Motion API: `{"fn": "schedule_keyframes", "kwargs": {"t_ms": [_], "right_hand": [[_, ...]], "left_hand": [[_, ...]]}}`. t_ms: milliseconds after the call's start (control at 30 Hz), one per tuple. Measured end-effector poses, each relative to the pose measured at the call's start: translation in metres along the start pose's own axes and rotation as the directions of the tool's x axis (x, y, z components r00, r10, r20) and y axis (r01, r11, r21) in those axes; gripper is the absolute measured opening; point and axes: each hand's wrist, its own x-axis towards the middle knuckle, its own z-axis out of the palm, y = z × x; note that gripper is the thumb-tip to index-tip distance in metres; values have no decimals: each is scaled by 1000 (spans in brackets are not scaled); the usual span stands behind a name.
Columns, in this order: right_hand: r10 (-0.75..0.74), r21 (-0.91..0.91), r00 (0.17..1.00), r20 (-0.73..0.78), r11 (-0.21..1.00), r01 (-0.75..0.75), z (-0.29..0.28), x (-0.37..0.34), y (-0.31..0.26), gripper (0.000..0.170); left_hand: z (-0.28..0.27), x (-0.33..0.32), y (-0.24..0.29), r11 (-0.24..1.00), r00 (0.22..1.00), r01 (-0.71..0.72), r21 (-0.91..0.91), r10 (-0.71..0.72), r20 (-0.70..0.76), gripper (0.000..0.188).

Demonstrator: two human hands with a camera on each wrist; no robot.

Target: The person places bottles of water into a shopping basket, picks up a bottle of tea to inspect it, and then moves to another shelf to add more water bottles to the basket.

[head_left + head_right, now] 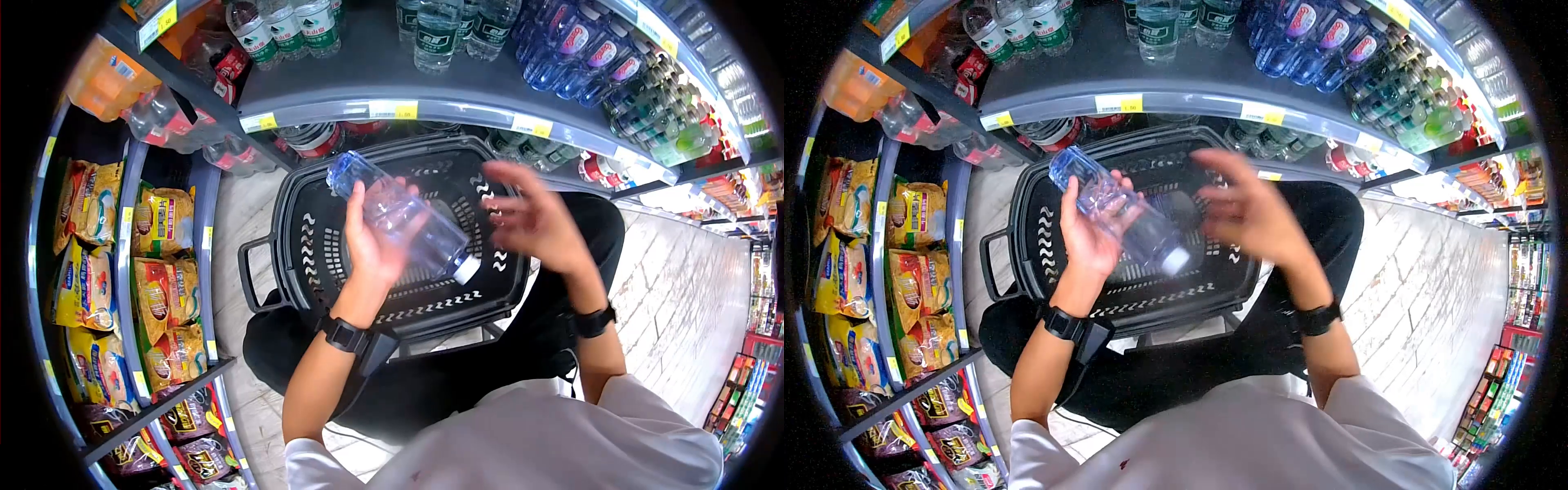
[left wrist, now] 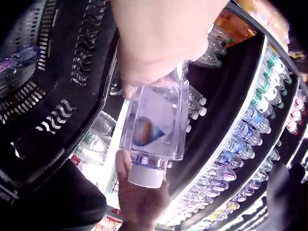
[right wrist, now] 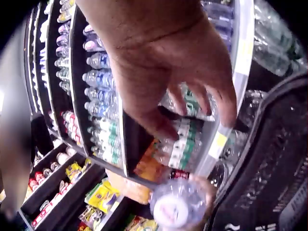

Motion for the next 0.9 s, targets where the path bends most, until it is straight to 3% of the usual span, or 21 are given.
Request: {"fn": "schedule_keyframes", "kwargs": {"t_ms": [67,133,200,233,267,333,400,433,467,533,600,667,733,767,800,867,900], "right_hand": [[-127,160,986,104,981,110,34,-2,19,79],[-191,159,979,65,971,179,40,-6,21,76],[-262,165,964,37,953,253,42,-7,27,74],[-137,332,989,49,936,114,37,-8,34,67],[-8,486,996,84,873,-34,34,-12,39,61],[108,768,988,108,622,-152,45,-18,44,42],[199,780,974,106,591,-206,56,-19,57,41],[256,691,958,125,671,-269,61,-18,43,42],[225,518,974,30,830,-208,65,-13,59,34],[50,464,995,-85,886,-5,53,-11,58,29],[71,429,988,-137,903,-6,24,-19,35,34],[64,327,989,-131,945,-17,2,-29,1,51],[-59,93,986,-153,993,74,-10,-39,-17,60],[-58,99,986,-154,992,74,-13,-43,-25,66],[-90,53,981,-174,994,100,-15,-47,-30,67],[-135,72,967,-217,985,154,-17,-52,-35,69],[-216,10,951,-223,975,224,-22,-51,-31,73]], "left_hand": [[4,-1,-1,990,997,-67,128,71,-26,48],[-1,-2,1,988,997,-79,132,75,33,49],[-4,-10,5,998,979,-6,-56,17,202,49],[-2,-7,4,992,983,-118,-49,124,134,51],[-2,-9,5,992,983,-118,-47,124,136,51],[9,-15,8,972,958,-234,36,224,181,53],[8,-17,12,977,956,-201,70,180,233,56],[11,-20,12,982,923,-150,112,98,372,58],[15,-22,13,981,865,-101,165,4,502,62],[23,-32,16,943,836,-98,318,-96,540,75],[14,-32,21,905,763,-79,417,-215,610,92],[15,-50,24,862,733,99,497,-401,550,128],[18,-53,21,861,669,149,486,-450,592,135],[27,-54,25,827,627,171,535,-511,589,139],[27,-53,30,796,631,213,566,-555,542,137],[14,-48,33,884,664,134,449,-416,622,132],[18,-54,29,934,741,58,352,-277,612,121]]}}
